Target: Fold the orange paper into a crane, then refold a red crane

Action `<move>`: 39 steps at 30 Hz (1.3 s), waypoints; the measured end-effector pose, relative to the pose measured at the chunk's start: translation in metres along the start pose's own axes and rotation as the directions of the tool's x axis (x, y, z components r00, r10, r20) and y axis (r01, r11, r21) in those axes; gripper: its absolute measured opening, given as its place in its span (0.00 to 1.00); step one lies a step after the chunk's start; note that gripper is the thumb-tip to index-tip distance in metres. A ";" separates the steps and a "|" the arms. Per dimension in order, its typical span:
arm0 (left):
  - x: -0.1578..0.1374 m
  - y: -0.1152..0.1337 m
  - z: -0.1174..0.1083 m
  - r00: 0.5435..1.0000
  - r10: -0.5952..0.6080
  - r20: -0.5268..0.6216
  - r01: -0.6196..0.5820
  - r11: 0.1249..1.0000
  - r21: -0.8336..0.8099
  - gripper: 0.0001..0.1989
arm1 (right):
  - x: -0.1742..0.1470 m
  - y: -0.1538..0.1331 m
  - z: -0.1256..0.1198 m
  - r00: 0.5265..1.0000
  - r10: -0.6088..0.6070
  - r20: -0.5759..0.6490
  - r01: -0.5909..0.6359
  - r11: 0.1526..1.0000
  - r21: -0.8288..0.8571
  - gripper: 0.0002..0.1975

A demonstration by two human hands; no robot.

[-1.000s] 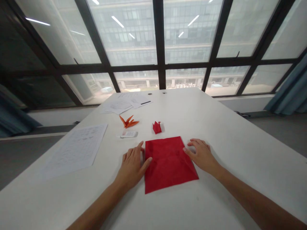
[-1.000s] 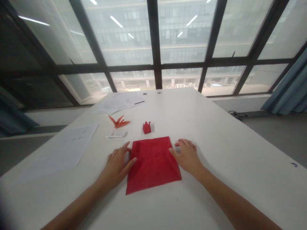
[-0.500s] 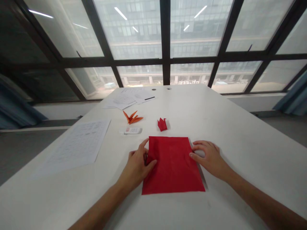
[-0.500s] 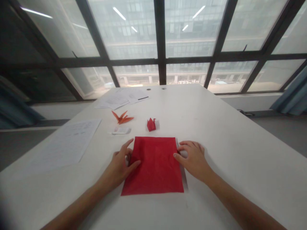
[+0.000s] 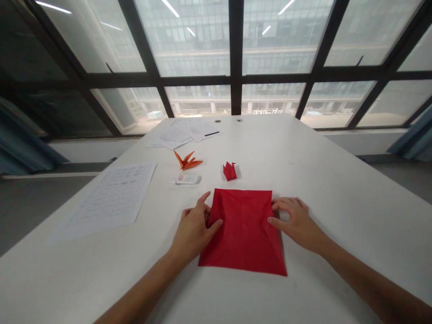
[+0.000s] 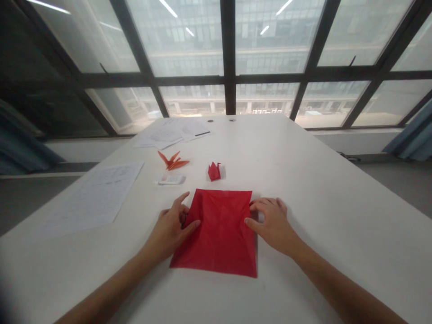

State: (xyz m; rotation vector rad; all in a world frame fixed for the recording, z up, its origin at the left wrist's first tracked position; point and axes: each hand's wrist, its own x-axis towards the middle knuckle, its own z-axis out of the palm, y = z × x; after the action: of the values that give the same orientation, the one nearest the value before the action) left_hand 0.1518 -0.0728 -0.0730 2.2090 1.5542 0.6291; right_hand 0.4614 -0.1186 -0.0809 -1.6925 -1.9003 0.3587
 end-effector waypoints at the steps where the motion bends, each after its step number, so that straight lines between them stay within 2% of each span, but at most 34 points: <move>1: 0.000 0.000 0.001 1.000 -0.002 -0.006 0.002 1.000 0.008 0.39 | -0.001 -0.001 0.001 1.000 -0.001 -0.006 0.001 1.000 -0.007 0.09; 8: -0.001 -0.001 0.001 1.000 -0.009 0.004 0.009 1.000 -0.004 0.36 | -0.003 -0.003 0.003 0.999 0.000 0.053 0.003 0.999 -0.052 0.08; 13: 0.001 -0.003 -0.002 0.999 -0.006 0.035 0.010 0.993 -0.118 0.32 | -0.002 -0.002 0.003 0.999 0.003 0.054 0.000 0.998 -0.059 0.08; 20: 0.006 -0.006 -0.005 0.996 -0.030 0.079 0.051 0.960 -0.276 0.35 | -0.001 -0.003 0.005 0.999 0.014 0.031 -0.012 0.997 -0.081 0.09; 23: 0.006 -0.005 -0.008 0.994 -0.029 0.102 0.062 0.937 -0.344 0.36 | -0.001 -0.002 0.005 0.998 0.007 0.063 0.000 0.994 -0.108 0.09; 29: 0.005 -0.004 -0.018 0.987 0.009 0.160 0.054 0.921 -0.385 0.36 | 0.000 0.001 0.005 0.996 0.011 0.088 -0.001 0.993 -0.116 0.16; 31: 0.005 -0.003 -0.021 0.985 0.031 0.168 0.033 0.931 -0.364 0.30 | 0.001 0.001 0.004 0.996 0.011 0.091 -0.001 0.995 -0.104 0.15; 35: 0.005 -0.003 -0.025 0.978 0.091 0.187 -0.039 0.963 -0.266 0.10 | 0.000 -0.003 0.002 0.996 0.016 0.093 -0.010 0.998 -0.065 0.12; 37: 0.004 -0.004 -0.026 0.972 0.138 0.189 -0.094 0.969 -0.227 0.06 | -0.001 -0.003 0.000 0.996 0.018 0.084 -0.016 0.999 -0.033 0.11; 39: 0.004 -0.007 -0.027 0.958 0.203 0.203 -0.166 0.969 -0.185 0.07 | -0.002 -0.003 -0.001 0.997 0.015 0.073 -0.015 1.000 0.005 0.09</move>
State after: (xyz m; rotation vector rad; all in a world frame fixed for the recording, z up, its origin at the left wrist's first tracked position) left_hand 0.1324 -0.0659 -0.0537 2.2267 1.1528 0.5242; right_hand 0.4597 -0.1212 -0.0794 -1.7123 -1.9378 0.4375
